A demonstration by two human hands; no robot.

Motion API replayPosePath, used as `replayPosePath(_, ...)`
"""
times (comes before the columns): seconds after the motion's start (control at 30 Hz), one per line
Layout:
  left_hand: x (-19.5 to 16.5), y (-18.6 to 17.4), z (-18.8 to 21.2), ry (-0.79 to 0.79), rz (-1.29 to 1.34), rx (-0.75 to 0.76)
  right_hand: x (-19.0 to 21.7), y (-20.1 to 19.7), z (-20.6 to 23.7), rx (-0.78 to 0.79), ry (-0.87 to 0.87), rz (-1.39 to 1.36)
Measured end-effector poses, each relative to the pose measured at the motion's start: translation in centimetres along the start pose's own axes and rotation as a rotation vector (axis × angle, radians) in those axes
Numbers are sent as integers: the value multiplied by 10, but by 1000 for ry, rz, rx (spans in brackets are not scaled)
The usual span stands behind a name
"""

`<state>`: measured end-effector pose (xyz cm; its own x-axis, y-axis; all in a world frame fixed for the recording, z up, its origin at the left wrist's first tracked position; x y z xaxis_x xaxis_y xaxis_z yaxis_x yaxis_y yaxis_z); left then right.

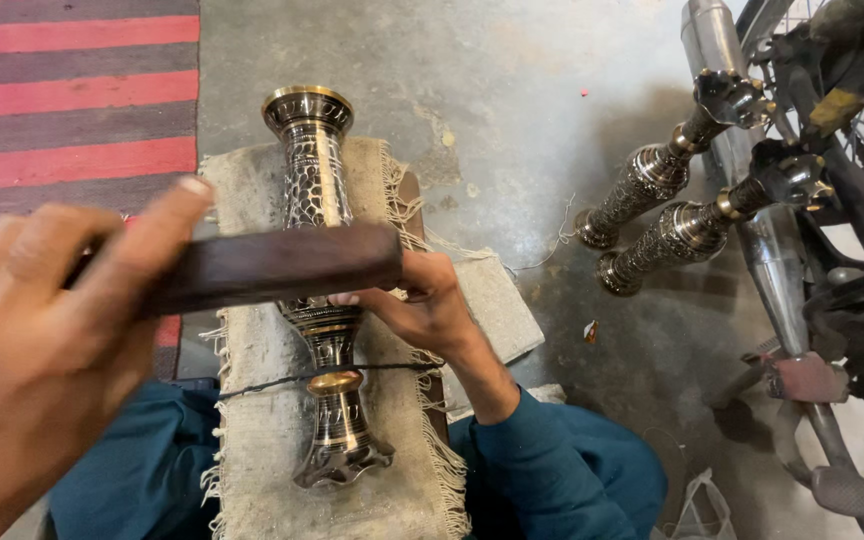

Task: The person uses a hammer and a small metal punch to engrave a decorative pattern onto a silver-colored metal vase. They repeatedly tap the punch against the vase surface to create small indentations, rotating the vase to access different areas.

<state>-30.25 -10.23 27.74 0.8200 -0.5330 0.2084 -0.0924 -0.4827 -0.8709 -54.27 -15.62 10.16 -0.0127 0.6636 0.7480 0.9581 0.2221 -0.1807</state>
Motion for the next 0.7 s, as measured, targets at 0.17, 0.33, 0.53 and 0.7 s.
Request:
replayPosePath(0.17,-1,4,-4,-8,-172,99,-4,0,2,-2,2,-132)
replayPosePath(0.33,-4,6,-7,-4,-20,27,1,-2,6,-33,66,-84)
replayPosePath(0.53,-6,6,-8,-50,109,65,1,-4,6,-36,56,-59)
replayPosePath(0.7,-9,4,-12,5,-49,19,-4,-2,10,-37,41,-221)
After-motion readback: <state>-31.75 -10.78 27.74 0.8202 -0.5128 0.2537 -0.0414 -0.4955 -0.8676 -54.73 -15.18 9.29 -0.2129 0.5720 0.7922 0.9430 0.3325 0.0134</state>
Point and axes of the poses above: each hand's wrist, its own z-axis away from the middle knuckle, its own y-axis out of the palm, x = y × z, the point moved 2 cm from there along -z, towards the middle knuckle, and after that the axes turned 4 degrees about z, right-handed, at the moved point
